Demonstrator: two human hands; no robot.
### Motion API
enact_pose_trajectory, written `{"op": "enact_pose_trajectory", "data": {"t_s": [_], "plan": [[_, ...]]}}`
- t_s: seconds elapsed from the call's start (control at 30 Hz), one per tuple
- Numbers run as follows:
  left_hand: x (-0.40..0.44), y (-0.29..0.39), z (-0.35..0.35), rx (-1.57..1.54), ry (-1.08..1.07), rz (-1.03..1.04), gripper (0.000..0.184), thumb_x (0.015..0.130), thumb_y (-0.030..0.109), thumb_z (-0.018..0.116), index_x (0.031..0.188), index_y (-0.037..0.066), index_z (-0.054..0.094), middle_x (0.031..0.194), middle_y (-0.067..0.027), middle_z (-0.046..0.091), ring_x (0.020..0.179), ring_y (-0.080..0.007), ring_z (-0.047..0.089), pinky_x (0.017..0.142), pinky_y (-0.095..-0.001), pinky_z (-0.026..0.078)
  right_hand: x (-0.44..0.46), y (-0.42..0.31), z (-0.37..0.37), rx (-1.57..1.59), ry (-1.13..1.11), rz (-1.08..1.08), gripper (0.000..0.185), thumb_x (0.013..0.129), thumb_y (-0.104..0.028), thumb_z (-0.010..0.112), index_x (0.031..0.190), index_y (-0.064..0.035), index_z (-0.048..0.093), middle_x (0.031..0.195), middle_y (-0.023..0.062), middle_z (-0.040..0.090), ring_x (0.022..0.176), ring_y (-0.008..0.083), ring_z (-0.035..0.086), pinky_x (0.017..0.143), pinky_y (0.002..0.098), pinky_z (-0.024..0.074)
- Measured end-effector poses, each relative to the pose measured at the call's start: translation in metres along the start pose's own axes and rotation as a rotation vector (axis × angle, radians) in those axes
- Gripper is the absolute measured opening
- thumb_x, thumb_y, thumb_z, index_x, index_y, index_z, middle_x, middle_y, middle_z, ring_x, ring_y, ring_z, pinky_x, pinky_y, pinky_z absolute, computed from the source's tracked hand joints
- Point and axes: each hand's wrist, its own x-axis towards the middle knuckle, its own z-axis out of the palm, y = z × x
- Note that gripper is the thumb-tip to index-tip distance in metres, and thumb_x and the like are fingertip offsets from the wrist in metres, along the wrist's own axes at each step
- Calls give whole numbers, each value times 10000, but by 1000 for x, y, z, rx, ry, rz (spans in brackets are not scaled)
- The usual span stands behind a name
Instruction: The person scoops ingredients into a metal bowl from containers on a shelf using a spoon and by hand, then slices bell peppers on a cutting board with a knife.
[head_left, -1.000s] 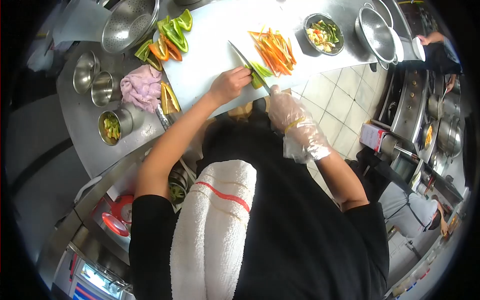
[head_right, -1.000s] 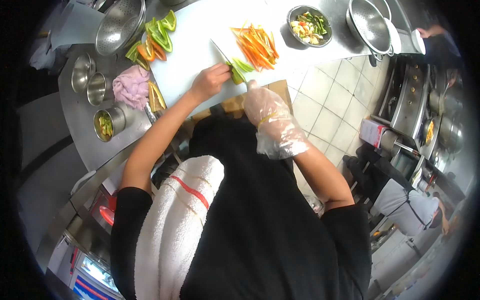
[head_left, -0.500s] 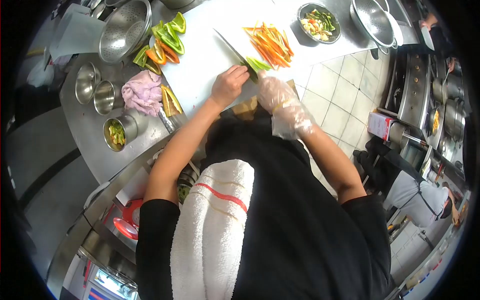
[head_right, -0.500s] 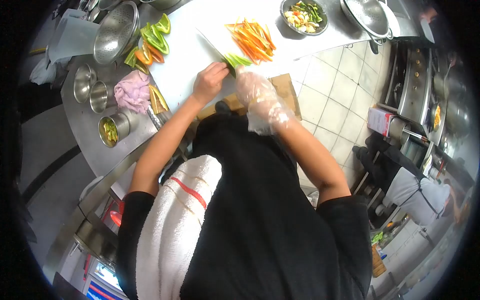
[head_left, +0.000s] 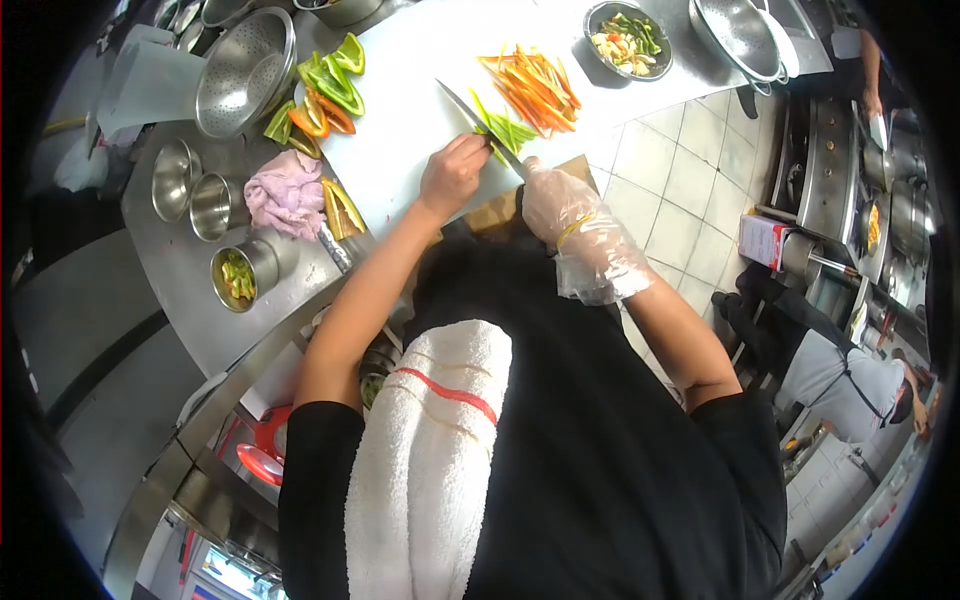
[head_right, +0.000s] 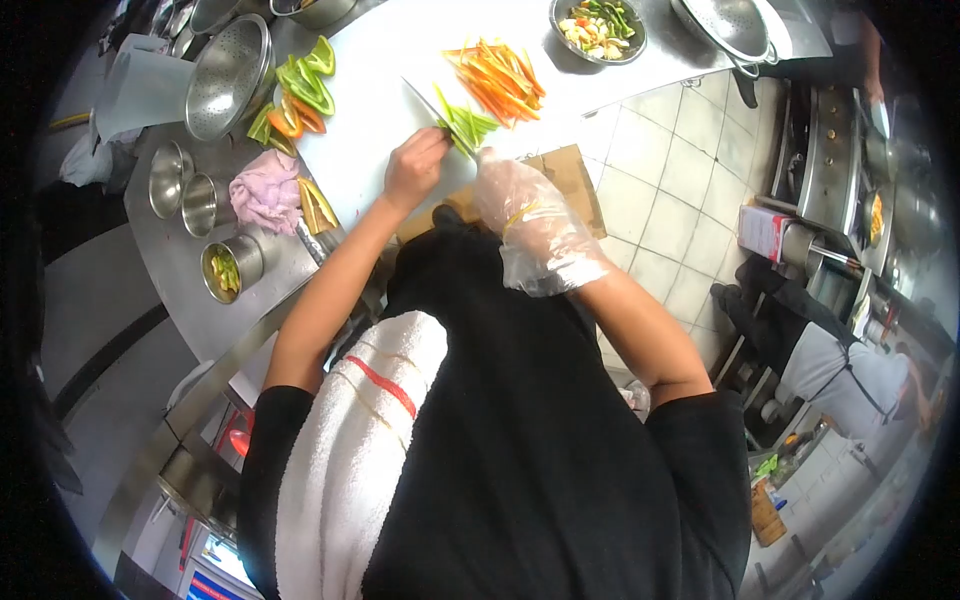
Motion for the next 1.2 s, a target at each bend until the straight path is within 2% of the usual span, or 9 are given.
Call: {"op": "enact_pose_trajectory", "data": {"t_s": [0.13, 0.33, 0.47, 0.63, 0.7, 0.87, 0.93, 1.1, 1.2], "plan": [[1, 0, 1, 2, 45, -8, 199, 679, -52, 539, 838, -15, 652, 935, -126, 651, 884, -276, 630, 725, -346, 544, 28, 11, 30, 43, 130, -102, 196, 850, -77, 457, 998, 22, 540, 776, 239, 636, 773, 334, 662, 686, 417, 521], [-6, -2, 3, -32, 8, -67, 252, 665, -85, 533, 877, -36, 660, 1031, -145, 657, 1001, -279, 625, 808, -343, 538, 35, 17, -27, 337, 33, 157, 192, 876, -95, 450, 1012, 20, 522, 860, 253, 632, 860, 415, 618, 758, 476, 481], [0, 20, -13, -208, 47, -194, 297, 743, -142, 463, 937, -37, 662, 1071, -144, 663, 1031, -291, 632, 860, -349, 519, 21, 30, -18, 290, 211, 11, 146, 857, -86, 458, 948, 18, 506, 806, 264, 617, 753, 402, 634, 658, 473, 496], [-5, -4, -63, -33, 274, -393, 344, 761, -127, 472, 1028, 3, 645, 1080, -136, 649, 1000, -302, 628, 831, -346, 512, 4, 18, -8, 475, -115, 10, 191, 867, -105, 478, 1010, 22, 480, 757, 265, 599, 692, 419, 604, 630, 486, 478], [10, -33, -93, 166, 222, -420, 308, 761, -90, 487, 1001, 21, 645, 1033, -117, 650, 942, -309, 620, 803, -373, 498, 8, 31, -6, 474, -206, 35, 227, 887, -136, 485, 1052, 19, 471, 755, 275, 595, 721, 435, 597, 649, 497, 470], [51, -95, -132, 524, 66, -364, 262, 738, -5, 553, 964, 68, 664, 1038, -52, 646, 968, -268, 572, 832, -385, 434, 16, 58, -4, 211, 139, -115, 383, 819, -50, 481, 1161, 121, 461, 760, 258, 603, 697, 364, 623, 634, 423, 492], [72, -97, -131, 757, -247, -398, 262, 763, 117, 634, 1020, 92, 676, 1128, -27, 627, 1042, -218, 517, 865, -369, 388, 13, 55, -3, 129, 214, -188, 364, 843, -75, 477, 1161, 102, 465, 752, 248, 605, 686, 354, 625, 625, 420, 493], [97, -118, -92, 893, -409, -556, 192, 652, 160, 696, 814, 59, 712, 998, -81, 598, 1095, -257, 458, 905, -490, 330, 11, 31, -9, 470, -89, 15, 314, 893, -144, 458, 1138, 52, 468, 741, 250, 605, 682, 374, 618, 638, 451, 485], [96, -122, -95, 861, -391, -577, 136, 710, 135, 675, 814, 53, 706, 1000, -86, 596, 997, -227, 512, 849, -426, 386, 7, 29, -16, 535, -112, 46, 279, 912, -174, 445, 1104, 27, 471, 673, 193, 595, 537, 292, 603, 490, 415, 476]]}}
